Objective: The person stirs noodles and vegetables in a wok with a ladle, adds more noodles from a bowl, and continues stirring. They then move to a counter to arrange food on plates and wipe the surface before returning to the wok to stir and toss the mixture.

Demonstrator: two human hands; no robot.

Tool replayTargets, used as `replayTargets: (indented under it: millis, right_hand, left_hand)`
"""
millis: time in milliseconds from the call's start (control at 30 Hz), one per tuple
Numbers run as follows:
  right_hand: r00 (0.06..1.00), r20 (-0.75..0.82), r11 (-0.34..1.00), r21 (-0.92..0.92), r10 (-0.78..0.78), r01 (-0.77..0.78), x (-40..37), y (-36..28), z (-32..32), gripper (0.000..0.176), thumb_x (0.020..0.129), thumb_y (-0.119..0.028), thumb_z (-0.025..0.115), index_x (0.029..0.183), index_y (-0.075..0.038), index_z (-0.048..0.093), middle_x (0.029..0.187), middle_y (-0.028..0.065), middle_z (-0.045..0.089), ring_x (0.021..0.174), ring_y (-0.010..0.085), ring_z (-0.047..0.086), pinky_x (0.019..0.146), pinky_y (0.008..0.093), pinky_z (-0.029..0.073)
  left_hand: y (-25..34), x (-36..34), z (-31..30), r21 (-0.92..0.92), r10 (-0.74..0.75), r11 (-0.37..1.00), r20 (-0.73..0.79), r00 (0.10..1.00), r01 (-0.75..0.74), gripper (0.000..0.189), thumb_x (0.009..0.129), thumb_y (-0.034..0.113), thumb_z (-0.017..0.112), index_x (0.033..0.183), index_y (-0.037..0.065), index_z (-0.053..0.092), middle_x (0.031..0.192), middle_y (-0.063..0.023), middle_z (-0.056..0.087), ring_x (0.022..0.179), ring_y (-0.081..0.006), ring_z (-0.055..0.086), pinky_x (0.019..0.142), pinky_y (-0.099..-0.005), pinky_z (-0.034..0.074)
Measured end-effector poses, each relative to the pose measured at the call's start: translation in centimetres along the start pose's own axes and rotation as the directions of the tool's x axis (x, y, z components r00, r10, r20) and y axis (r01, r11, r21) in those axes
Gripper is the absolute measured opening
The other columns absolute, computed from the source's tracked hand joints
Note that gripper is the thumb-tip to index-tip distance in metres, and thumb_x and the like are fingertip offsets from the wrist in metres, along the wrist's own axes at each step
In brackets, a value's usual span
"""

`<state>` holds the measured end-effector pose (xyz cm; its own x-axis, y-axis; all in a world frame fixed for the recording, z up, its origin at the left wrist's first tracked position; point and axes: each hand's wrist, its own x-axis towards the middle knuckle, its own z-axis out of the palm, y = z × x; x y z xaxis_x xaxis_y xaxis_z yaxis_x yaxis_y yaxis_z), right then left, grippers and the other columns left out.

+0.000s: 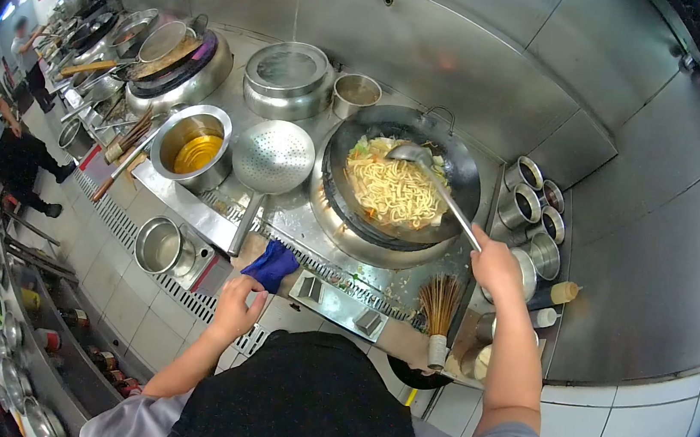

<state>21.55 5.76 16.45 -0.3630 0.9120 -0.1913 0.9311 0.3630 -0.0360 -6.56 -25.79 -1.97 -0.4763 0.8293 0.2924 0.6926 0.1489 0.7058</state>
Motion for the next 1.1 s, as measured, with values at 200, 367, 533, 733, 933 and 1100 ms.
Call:
replayTargets:
  millis: [200, 367, 533, 733, 933, 1100]
  right_hand:
    - [0.994, -0.096, 0.95, 0.303, -0.053, 0.08, 3.9, -0.6, 8.6, 0.057, 0.088, -0.021, 0.057, 0.143, -0.026, 0.04, 0.109, 0.0244, 0.063, 0.1, 0.0404, 0.061, 0.089, 0.0449, 0.048]
    - [1.0, -0.01, 0.977, 0.214, 0.02, -0.017, -0.9, -2.1, 4.8, 0.056, 0.088, -0.019, 0.057, 0.142, -0.022, 0.042, 0.111, 0.023, 0.063, 0.102, 0.0402, 0.06, 0.089, 0.0421, 0.048]
    - [0.986, 0.092, 0.281, 0.958, -0.136, -0.051, -5.2, 1.3, 6.4, 0.055, 0.093, -0.017, 0.054, 0.145, -0.022, 0.036, 0.088, 0.013, 0.06, 0.069, 0.0252, 0.058, 0.062, 0.0343, 0.046]
    - [0.772, -0.631, 0.958, 0.168, -0.077, 0.233, -3.6, 1.2, 15.4, 0.051, 0.097, -0.015, 0.05, 0.144, -0.021, 0.034, 0.06, 0.001, 0.044, 0.041, 0.0105, 0.043, 0.037, 0.0262, 0.036]
    - [0.968, 0.246, -0.187, 0.949, -0.056, -0.252, -4.2, 2.6, 11.3, 0.046, 0.095, -0.014, 0.053, 0.139, -0.013, 0.041, 0.061, 0.0008, 0.049, 0.041, 0.0111, 0.044, 0.036, 0.0274, 0.037]
    - [0.989, 0.124, 0.151, 0.979, 0.085, -0.136, -2.5, 0.7, 13.6, 0.044, 0.095, -0.011, 0.052, 0.137, -0.015, 0.038, 0.062, -0.0014, 0.043, 0.042, 0.008, 0.042, 0.038, 0.0248, 0.037]
  left_hand:
    - [-1.0, 0.2, -0.4, -0.02, 0.031, 0.999, 0.101, 0.994, -0.029, 0.011, 0.082, 0.015, 0.065, 0.084, 0.004, 0.061, 0.086, -0.0117, 0.062, 0.089, -0.0315, 0.059, 0.08, -0.042, 0.042]
    - [-1.8, 0.7, -1.3, -0.02, 0.07, 0.997, 0.104, 0.992, -0.068, 0.012, 0.082, 0.016, 0.064, 0.085, 0.004, 0.062, 0.088, -0.0123, 0.063, 0.088, -0.0322, 0.059, 0.081, -0.0421, 0.042]
    - [-3.7, -1.3, -2.9, 0.003, -0.048, 0.999, 0.047, 0.998, 0.048, 0.012, 0.081, 0.014, 0.065, 0.083, 0.002, 0.061, 0.084, -0.0149, 0.063, 0.084, -0.0352, 0.06, 0.077, -0.0432, 0.045]
    - [-4.6, -3.9, -3.9, 0.115, -0.127, 0.987, 0.094, 0.987, 0.115, 0.011, 0.081, 0.011, 0.064, 0.08, 0.001, 0.061, 0.081, -0.0151, 0.063, 0.079, -0.0345, 0.061, 0.072, -0.0424, 0.047]
    - [-4.3, -8.5, -5.2, 0.223, -0.294, 0.934, 0.034, 0.955, 0.279, 0.012, 0.083, 0.013, 0.064, 0.082, 0.001, 0.061, 0.079, -0.0162, 0.062, 0.078, -0.0355, 0.06, 0.071, -0.0434, 0.048]
    - [-5.2, -14.6, -5.2, 0.412, -0.457, 0.835, 0.149, 0.877, 0.364, 0.017, 0.084, 0.018, 0.063, 0.084, 0.001, 0.064, 0.08, -0.0188, 0.064, 0.078, -0.0362, 0.063, 0.072, -0.0441, 0.05]
